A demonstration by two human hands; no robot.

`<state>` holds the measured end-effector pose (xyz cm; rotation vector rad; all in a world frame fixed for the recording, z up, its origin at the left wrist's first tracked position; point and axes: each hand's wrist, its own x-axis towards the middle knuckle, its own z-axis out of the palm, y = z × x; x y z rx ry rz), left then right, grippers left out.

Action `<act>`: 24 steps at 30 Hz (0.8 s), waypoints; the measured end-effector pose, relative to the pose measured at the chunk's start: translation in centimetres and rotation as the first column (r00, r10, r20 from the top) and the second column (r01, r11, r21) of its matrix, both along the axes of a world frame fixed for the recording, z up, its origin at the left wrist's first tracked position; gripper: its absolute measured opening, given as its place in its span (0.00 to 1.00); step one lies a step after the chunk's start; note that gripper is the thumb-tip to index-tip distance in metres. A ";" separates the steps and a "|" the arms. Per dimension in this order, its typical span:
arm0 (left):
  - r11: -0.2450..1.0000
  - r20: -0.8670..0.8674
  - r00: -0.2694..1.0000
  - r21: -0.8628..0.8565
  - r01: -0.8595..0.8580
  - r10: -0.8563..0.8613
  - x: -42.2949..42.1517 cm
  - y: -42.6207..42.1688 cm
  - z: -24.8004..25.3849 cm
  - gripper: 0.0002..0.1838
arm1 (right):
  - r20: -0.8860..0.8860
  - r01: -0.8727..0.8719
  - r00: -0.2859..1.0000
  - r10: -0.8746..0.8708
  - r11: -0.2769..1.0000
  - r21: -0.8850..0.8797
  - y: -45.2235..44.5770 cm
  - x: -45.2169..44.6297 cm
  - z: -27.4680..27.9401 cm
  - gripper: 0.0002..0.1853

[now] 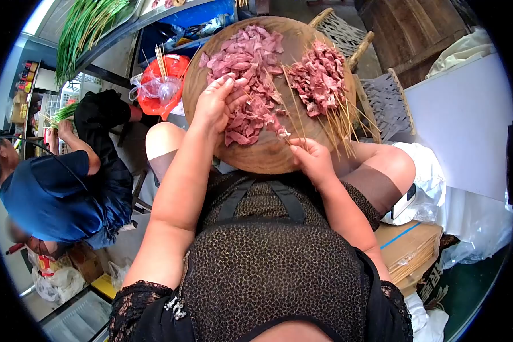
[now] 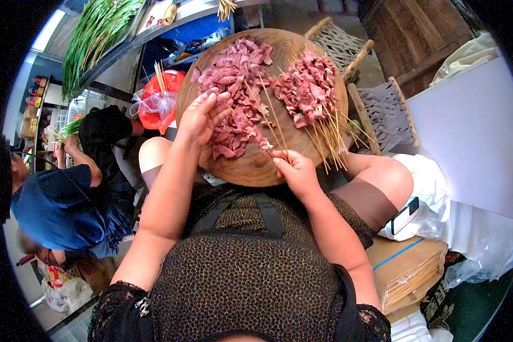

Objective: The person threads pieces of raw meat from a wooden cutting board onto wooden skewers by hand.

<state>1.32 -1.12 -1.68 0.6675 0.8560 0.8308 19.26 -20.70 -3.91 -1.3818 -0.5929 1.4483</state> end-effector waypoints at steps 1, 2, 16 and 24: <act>1.000 0.000 1.000 0.000 0.000 0.000 0.0 0.0 0.0 0.08 | 0.000 0.000 1.000 0.000 1.000 0.000 0.0 0.0 -0.1 0.10; 1.000 -0.014 1.000 0.004 0.015 -0.015 0.0 0.0 -0.1 0.08 | -0.008 -0.007 1.000 0.007 1.000 0.006 -0.1 0.1 -0.3 0.11; 0.990 0.040 0.993 -0.086 0.110 -0.107 0.7 -1.6 0.4 0.10 | 0.004 0.036 0.999 -0.037 0.998 0.056 -0.3 -0.2 -0.8 0.11; 0.979 0.011 0.979 -0.021 0.204 -0.204 0.5 -1.3 2.1 0.15 | 0.010 0.033 0.999 -0.034 0.997 0.070 -0.2 0.2 -0.4 0.11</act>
